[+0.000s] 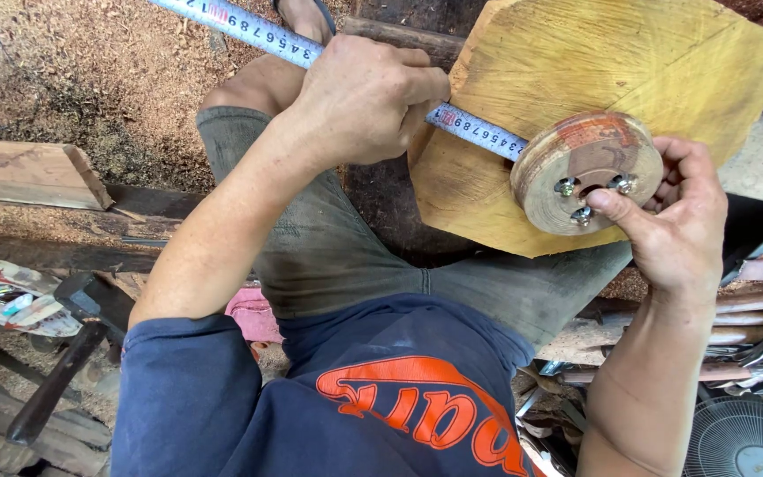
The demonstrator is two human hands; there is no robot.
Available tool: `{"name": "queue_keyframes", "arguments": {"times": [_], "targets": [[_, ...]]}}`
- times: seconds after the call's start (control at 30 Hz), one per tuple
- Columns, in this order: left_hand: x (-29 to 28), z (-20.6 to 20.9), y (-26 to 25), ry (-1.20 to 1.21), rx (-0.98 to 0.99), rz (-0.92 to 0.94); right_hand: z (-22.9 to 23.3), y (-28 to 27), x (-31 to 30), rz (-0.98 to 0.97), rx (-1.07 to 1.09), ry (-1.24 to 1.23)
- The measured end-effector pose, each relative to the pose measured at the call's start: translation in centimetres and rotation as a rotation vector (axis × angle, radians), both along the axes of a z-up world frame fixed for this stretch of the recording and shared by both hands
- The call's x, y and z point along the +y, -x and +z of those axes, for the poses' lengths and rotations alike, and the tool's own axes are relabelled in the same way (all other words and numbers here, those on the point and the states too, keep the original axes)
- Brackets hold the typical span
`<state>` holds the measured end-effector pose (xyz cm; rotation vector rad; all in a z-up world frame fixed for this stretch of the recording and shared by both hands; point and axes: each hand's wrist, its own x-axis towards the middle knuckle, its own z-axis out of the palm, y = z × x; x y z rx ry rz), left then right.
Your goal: Measure and assemble wooden components in a workshop.
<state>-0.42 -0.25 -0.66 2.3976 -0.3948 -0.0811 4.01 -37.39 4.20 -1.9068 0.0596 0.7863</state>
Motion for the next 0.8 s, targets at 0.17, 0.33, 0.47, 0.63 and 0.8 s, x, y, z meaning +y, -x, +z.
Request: {"name": "queue_keyframes", "arguments": {"times": [0.17,0.33,0.47,0.63,0.8], "targets": [[-0.15,0.08,0.01,-0.037,-0.036,0.023,0.18,-0.13,0.28,-0.003,0.004,-0.024],[-0.17,0.28,-0.01,-0.039,-0.041,0.022,0.18,-0.09,0.15,-0.006,0.009,-0.016],[-0.18,0.12,0.03,-0.029,-0.033,0.028,0.09,-0.10,0.07,0.015,-0.009,-0.021],[-0.30,-0.08,0.01,-0.027,-0.023,0.028,0.02,-0.17,-0.17,0.013,0.000,-0.046],[-0.25,-0.06,0.04,-0.025,-0.048,0.029,-0.01,-0.25,-0.21,0.005,0.012,-0.022]]}}
